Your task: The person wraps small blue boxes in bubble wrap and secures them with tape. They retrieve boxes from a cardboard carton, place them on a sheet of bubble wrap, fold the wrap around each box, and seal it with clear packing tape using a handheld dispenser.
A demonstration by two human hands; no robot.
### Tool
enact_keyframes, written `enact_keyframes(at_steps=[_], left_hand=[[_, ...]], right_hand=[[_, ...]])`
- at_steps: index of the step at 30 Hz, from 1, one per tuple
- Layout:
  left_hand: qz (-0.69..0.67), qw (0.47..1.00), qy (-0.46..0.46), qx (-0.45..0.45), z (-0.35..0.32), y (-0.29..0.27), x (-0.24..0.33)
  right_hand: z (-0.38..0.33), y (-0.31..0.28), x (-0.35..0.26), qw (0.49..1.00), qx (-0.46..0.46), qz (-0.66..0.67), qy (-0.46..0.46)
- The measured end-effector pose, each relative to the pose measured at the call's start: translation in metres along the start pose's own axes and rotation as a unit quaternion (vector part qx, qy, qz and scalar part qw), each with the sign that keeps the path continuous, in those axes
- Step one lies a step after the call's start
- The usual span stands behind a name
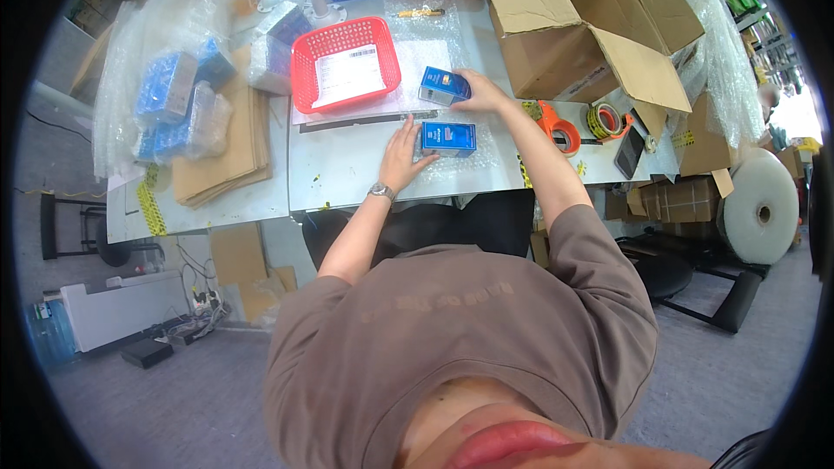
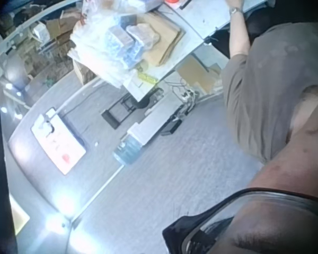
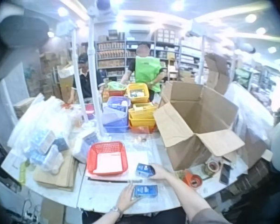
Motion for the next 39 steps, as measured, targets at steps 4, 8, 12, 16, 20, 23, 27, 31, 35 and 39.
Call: enact_keyframes(at_steps=[4,8,12,16,20,23,27,31,35,39], left_hand=[[-0.003,1.000,0.010,0.014,-0.001,0.000,-0.001],[-0.006,1.000,-0.002,0.017,0.000,-0.006,0.003],[-0.019,0.999,-0.011,0.023,0.000,-0.004,0.007],[-0.007,0.999,0.006,0.034,-0.001,-0.003,0.006],[0.006,0.998,0.030,0.046,-0.002,-0.002,0.003],[0.036,0.999,0.022,0.024,0.000,-0.003,0.008],[0.054,0.998,0.026,-0.018,-0.002,-0.003,0.003],[0.102,0.989,0.047,-0.097,-0.003,-0.013,-0.007],[0.059,0.987,0.049,-0.141,-0.008,-0.026,-0.011],[-0.082,0.988,-0.039,-0.121,0.001,-0.041,0.002]], right_hand=[[-0.016,-0.005,-0.006,0.987,-0.002,0.159,-0.034],[-0.030,-0.022,-0.027,0.986,-0.054,0.148,-0.051],[-0.036,-0.006,-0.024,0.986,-0.097,0.125,-0.047],[-0.046,-0.002,-0.051,0.996,-0.091,-0.013,-0.017],[-0.046,0.006,-0.073,0.977,-0.093,-0.190,-0.014],[-0.046,-0.001,-0.086,0.967,-0.124,-0.225,0.006],[-0.043,-0.003,-0.089,0.968,-0.135,-0.209,-0.015],[-0.048,-0.014,-0.082,0.976,-0.128,-0.173,-0.039],[-0.050,-0.032,-0.088,0.990,-0.064,-0.122,-0.040],[-0.041,-0.001,-0.069,0.985,-0.072,-0.145,-0.065]])
Point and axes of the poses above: each hand's wrist, its own z-axis towards the middle knuckle, its own y-axis out of the palm, x = y × z, the point moved 2 cm from there along z, towards the middle knuckle, and after that the axes turned 5 degrees about -x, right-handed, at the moved point
